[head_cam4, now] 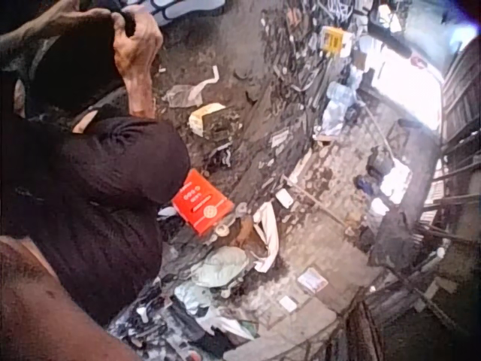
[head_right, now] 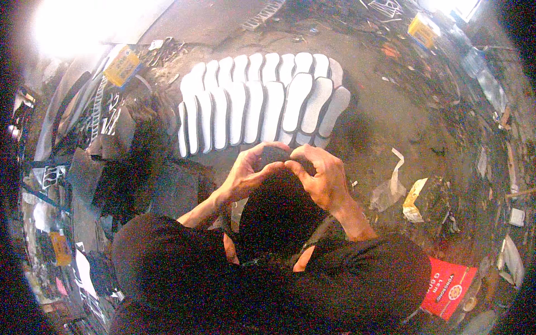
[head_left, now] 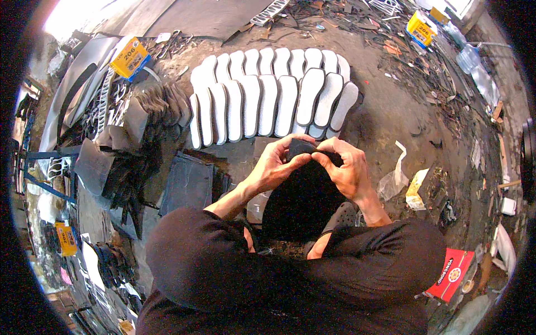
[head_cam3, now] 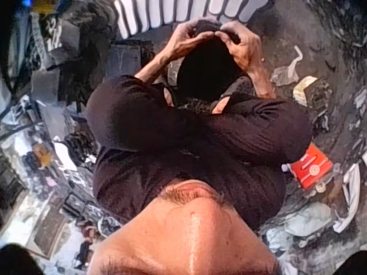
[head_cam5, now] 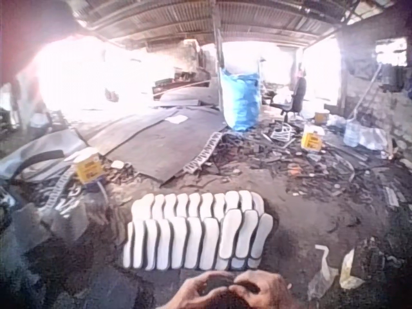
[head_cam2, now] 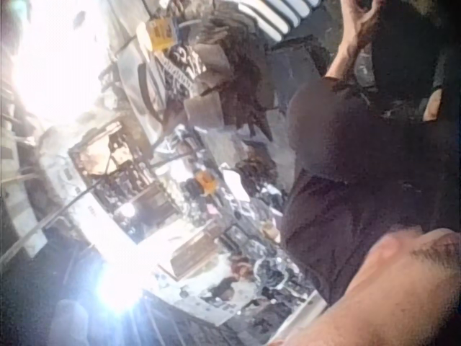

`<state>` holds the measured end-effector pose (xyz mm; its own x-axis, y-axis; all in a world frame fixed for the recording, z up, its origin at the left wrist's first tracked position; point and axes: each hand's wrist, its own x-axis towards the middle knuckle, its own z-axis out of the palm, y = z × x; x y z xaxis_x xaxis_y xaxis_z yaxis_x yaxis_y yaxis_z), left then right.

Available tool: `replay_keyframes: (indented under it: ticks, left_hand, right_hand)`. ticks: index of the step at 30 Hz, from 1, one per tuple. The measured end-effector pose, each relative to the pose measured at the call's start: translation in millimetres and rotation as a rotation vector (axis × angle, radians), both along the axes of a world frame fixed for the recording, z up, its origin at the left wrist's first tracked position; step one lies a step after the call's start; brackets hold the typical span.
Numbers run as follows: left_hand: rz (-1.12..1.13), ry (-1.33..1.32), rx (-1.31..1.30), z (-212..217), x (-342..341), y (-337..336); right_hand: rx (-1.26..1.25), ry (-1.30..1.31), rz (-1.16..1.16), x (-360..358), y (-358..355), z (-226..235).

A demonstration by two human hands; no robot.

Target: The person sits on the floor and repeatedly picks up white shoe insoles, places them onto a stack of dark insoles, and adjusts the stack. The person also briefly uses a knife to trim a dark insole. The insoles are handled one at a time and stacked in a pile.

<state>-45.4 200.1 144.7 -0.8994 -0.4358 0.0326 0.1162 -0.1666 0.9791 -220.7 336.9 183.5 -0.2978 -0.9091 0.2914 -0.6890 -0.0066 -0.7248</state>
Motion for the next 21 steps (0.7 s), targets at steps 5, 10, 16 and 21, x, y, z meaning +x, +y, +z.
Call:
replay_keyframes:
  ticks: [5, 10, 16, 21]
  left_hand:
    - [0.051, -0.033, -0.072, -3, 0, 5]
    - [0.065, -0.123, -0.142, -11, 0, 4]
    - [0.107, -0.078, 0.07, -26, -2, 9]
    - [0.226, -0.094, -0.084, -32, -2, 13]
  right_hand:
    - [-0.095, 0.106, -0.025, 6, 5, -13]
    - [-0.071, 0.053, -0.08, 9, 5, -10]
    - [0.051, -0.188, -0.054, 15, 6, -17]
    - [0.112, -0.194, -0.058, 16, 3, -25]
